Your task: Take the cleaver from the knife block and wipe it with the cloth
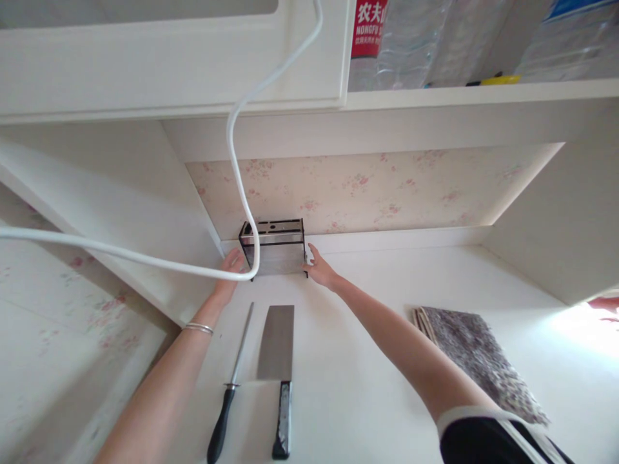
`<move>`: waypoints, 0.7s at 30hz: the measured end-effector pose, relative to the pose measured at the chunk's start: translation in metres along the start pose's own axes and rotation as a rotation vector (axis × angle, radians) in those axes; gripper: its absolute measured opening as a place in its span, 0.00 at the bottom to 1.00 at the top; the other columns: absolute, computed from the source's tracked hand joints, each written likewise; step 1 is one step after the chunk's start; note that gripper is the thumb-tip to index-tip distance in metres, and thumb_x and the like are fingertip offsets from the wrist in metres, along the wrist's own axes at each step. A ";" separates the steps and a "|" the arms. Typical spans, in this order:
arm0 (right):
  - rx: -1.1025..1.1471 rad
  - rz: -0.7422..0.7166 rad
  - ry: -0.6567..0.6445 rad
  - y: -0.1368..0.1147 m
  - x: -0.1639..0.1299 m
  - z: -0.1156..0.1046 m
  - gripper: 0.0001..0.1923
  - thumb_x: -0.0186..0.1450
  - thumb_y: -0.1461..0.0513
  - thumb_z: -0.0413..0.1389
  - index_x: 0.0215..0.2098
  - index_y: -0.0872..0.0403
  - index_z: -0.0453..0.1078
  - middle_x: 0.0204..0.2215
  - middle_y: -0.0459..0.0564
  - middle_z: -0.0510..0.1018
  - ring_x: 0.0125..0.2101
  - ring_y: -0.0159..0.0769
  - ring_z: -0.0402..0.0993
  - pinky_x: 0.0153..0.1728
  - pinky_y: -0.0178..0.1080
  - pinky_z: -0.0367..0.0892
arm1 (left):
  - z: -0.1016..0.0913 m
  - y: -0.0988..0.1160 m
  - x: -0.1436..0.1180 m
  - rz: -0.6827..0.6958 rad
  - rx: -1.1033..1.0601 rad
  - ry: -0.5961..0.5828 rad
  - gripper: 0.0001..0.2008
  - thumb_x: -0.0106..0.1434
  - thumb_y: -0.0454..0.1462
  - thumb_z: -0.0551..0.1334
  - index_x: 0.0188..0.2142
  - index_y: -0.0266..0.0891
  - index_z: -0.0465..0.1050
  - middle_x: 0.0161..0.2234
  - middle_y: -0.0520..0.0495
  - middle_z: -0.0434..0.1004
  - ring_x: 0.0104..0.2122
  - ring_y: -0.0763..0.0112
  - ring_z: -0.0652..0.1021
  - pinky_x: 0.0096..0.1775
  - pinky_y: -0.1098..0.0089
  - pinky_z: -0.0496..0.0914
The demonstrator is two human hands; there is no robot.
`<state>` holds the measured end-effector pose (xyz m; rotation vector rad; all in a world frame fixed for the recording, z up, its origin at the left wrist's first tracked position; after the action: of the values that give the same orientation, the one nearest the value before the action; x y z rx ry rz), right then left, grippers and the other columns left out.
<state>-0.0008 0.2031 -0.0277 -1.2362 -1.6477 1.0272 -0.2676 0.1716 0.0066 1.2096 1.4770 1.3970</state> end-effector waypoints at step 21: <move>-1.048 0.325 0.274 0.074 -0.286 -0.147 0.26 0.63 0.45 0.43 0.52 0.45 0.69 0.56 0.51 0.66 0.54 0.54 0.61 0.48 0.57 0.62 | 0.044 -0.070 -0.313 0.329 0.741 -0.164 0.15 0.60 0.34 0.54 0.46 0.46 0.69 0.50 0.40 0.67 0.51 0.56 0.71 0.49 0.57 0.71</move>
<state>0.2123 -0.0419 -0.0860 -2.2460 -1.8265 0.0543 -0.1514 -0.1141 -0.0927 2.0451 1.7971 0.9137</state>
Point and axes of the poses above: each hand's wrist, its own x-axis towards the middle knuckle, its own z-axis out of the palm, y = z × x, the point moved 6 cm from there along x, towards the middle knuckle
